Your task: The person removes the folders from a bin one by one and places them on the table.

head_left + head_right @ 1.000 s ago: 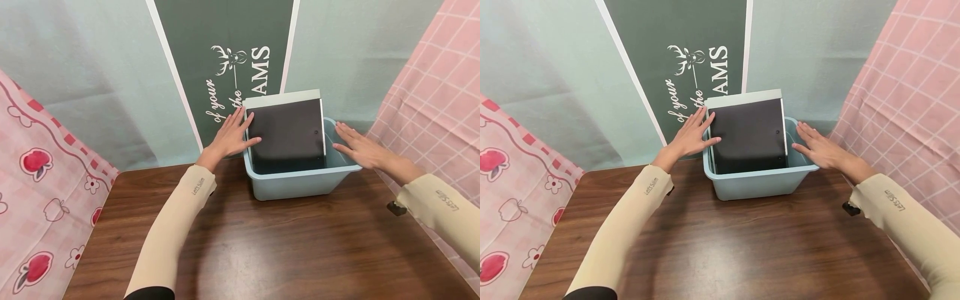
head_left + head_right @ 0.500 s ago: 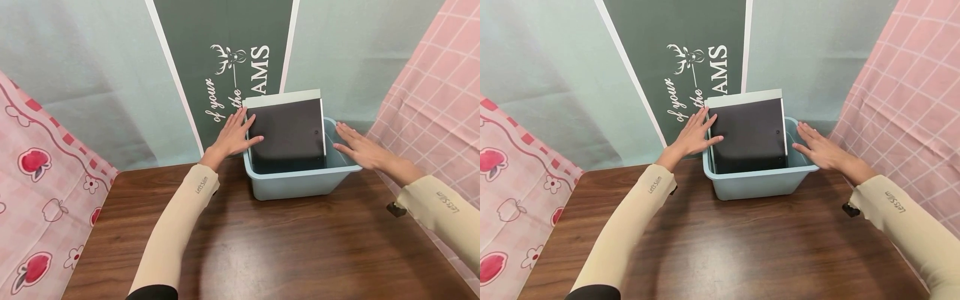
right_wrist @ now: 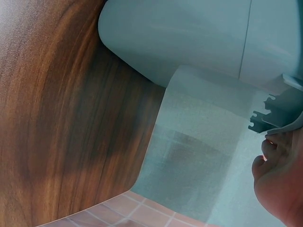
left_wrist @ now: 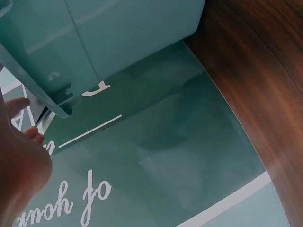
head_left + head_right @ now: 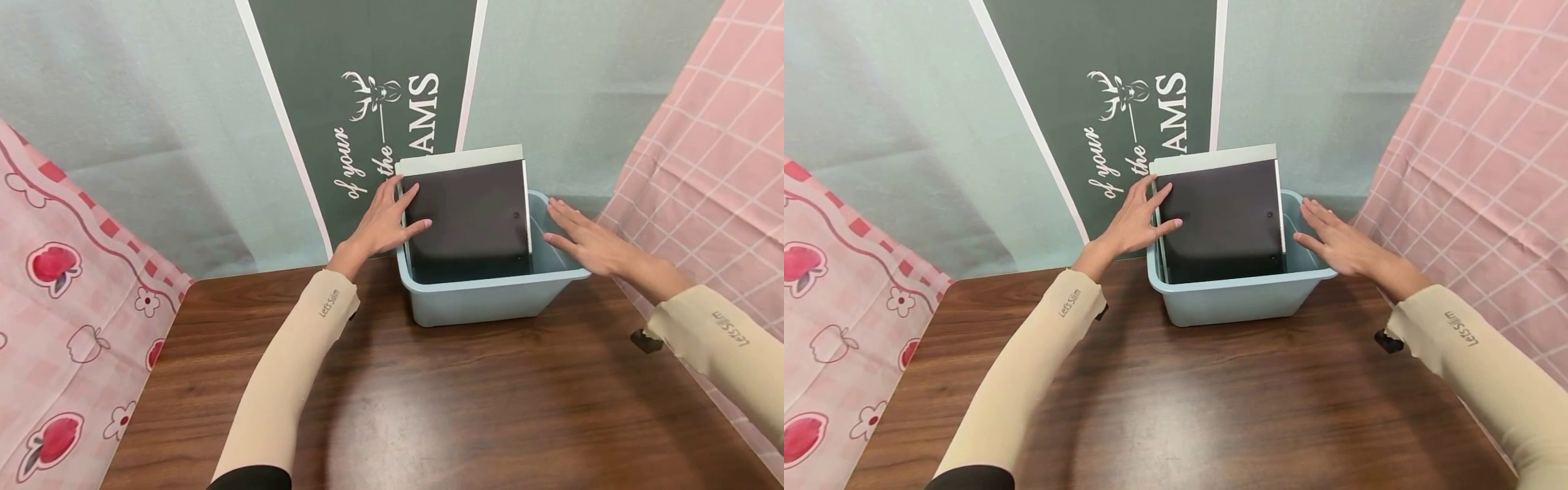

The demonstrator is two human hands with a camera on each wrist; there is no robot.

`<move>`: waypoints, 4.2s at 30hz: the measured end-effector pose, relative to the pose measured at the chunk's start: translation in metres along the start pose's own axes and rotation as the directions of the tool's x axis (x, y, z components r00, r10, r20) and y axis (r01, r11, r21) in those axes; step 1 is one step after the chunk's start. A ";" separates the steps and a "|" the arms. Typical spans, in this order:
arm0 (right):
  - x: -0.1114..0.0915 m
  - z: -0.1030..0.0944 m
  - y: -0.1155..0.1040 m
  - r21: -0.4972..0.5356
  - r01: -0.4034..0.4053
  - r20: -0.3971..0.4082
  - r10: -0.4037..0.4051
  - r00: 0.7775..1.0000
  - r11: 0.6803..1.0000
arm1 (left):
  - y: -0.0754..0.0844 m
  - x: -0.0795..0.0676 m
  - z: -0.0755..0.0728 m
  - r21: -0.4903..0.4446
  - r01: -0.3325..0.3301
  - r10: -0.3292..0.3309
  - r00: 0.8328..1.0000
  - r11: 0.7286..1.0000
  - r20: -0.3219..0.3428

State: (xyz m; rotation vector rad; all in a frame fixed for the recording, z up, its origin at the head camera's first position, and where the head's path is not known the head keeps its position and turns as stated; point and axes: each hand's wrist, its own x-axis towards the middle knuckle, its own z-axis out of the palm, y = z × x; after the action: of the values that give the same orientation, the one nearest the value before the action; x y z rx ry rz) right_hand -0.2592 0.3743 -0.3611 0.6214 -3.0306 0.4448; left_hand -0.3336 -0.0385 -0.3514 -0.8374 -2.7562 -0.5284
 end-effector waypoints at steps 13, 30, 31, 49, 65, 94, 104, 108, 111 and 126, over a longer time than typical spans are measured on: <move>0.001 0.001 0.000 0.006 0.017 -0.021 -0.017 1.000 1.000 | 0.006 0.000 0.004 -0.230 -0.111 0.070 0.981 0.967 -0.179; 0.002 0.002 -0.002 0.018 0.014 -0.011 -0.014 1.000 1.000 | 0.013 0.003 0.008 -0.425 -0.093 0.013 0.982 0.900 -0.189; 0.002 0.002 -0.001 0.020 0.013 -0.011 -0.013 1.000 1.000 | 0.014 0.004 0.007 -0.425 -0.100 0.019 0.981 0.900 -0.192; 0.000 0.002 0.000 0.030 0.013 -0.016 -0.013 1.000 0.999 | 0.029 0.004 0.004 -0.584 -0.123 0.110 0.992 0.803 -0.057; 0.001 0.003 0.002 0.044 0.012 -0.021 -0.011 1.000 0.999 | 0.042 0.002 0.002 -0.616 -0.076 0.074 0.997 0.784 -0.028; -0.001 0.002 0.000 0.045 -0.009 -0.003 0.009 1.000 0.999 | 0.054 -0.010 -0.010 -0.668 -0.041 -0.063 0.989 0.743 -0.132; -0.001 0.002 0.000 0.038 -0.013 0.010 0.012 1.000 0.999 | 0.055 -0.017 -0.023 -0.688 -0.027 -0.139 0.973 0.725 -0.184; 0.000 0.002 0.000 0.037 -0.016 0.015 0.015 1.000 0.999 | 0.062 -0.026 -0.038 -0.704 -0.025 -0.170 0.964 0.710 -0.205; 0.000 0.002 0.000 0.035 -0.017 0.014 0.016 1.000 0.999 | 0.067 -0.034 -0.051 -0.715 -0.038 -0.186 0.955 0.698 -0.233; 0.000 0.001 0.000 -0.026 0.009 0.018 -0.008 1.000 1.000 | 0.069 -0.050 -0.079 -0.732 -0.052 -0.292 0.896 0.680 -0.334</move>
State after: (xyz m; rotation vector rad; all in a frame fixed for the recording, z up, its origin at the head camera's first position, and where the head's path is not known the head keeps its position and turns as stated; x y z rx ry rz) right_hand -0.2590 0.3745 -0.3621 0.6401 -3.0445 0.4007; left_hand -0.2459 -0.0412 -0.2757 -0.5468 -2.1499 -1.6950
